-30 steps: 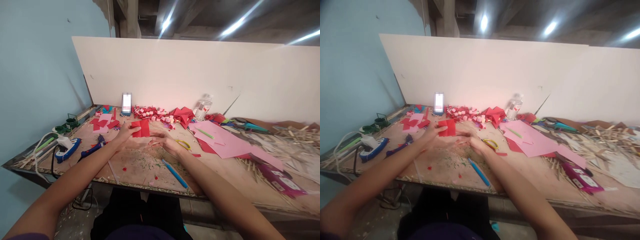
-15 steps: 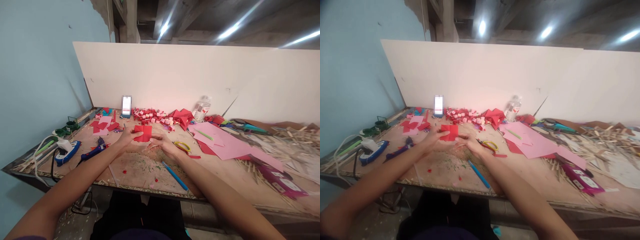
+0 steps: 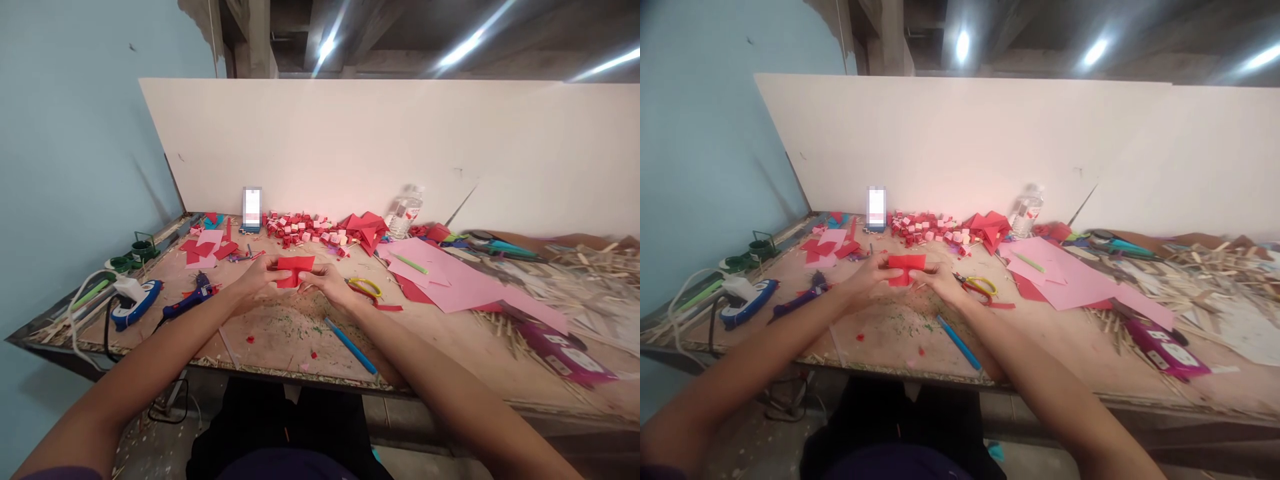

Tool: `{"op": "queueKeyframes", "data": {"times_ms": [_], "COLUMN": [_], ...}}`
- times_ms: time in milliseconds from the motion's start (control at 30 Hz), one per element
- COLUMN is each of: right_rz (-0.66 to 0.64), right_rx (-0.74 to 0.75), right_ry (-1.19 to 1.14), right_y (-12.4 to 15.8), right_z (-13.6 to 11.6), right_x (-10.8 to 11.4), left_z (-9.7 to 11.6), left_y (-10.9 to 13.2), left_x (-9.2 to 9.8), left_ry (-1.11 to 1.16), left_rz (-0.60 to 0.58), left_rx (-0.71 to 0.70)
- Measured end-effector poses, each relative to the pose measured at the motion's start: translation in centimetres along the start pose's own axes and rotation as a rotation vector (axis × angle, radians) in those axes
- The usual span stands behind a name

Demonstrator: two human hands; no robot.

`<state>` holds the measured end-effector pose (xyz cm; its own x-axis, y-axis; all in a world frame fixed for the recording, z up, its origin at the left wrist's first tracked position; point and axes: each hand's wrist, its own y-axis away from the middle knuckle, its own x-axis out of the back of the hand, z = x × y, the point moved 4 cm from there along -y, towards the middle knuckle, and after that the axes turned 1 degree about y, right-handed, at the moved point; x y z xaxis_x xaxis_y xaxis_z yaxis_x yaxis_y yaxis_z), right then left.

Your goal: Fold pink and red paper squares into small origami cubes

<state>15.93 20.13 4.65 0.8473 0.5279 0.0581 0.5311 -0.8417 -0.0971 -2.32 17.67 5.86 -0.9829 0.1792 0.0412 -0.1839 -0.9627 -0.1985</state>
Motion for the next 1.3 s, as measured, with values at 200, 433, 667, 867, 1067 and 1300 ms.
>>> {"op": "queueKeyframes", "data": {"times_ms": [200, 433, 667, 867, 1067, 1300], "right_rz": [0.043, 0.049, 0.019, -0.016, -0.034, -0.01], "right_rx": [0.045, 0.095, 0.101, 0.08, 0.089, 0.076], "right_ry": [0.044, 0.161, 0.194, 0.137, 0.11, 0.091], "right_y": [0.09, 0.19, -0.02, -0.06, 0.22, 0.31], "right_z": [-0.44, -0.93, -0.61, -0.3, -0.69, -0.99], "right_x": [-0.08, -0.33, -0.3, -0.37, -0.55, -0.63], "left_z": [-0.15, -0.08, 0.04, 0.14, 0.63, 0.7], "left_y": [0.23, -0.08, -0.33, 0.27, 0.25, 0.06], "left_x": [-0.36, -0.62, -0.47, -0.72, -0.57, -0.24], "left_ry": [0.029, -0.044, -0.132, -0.053, -0.047, -0.04], "left_rz": [-0.042, -0.08, -0.063, -0.05, -0.019, -0.005], "left_rx": [-0.009, -0.036, -0.077, -0.038, -0.058, -0.066]}}
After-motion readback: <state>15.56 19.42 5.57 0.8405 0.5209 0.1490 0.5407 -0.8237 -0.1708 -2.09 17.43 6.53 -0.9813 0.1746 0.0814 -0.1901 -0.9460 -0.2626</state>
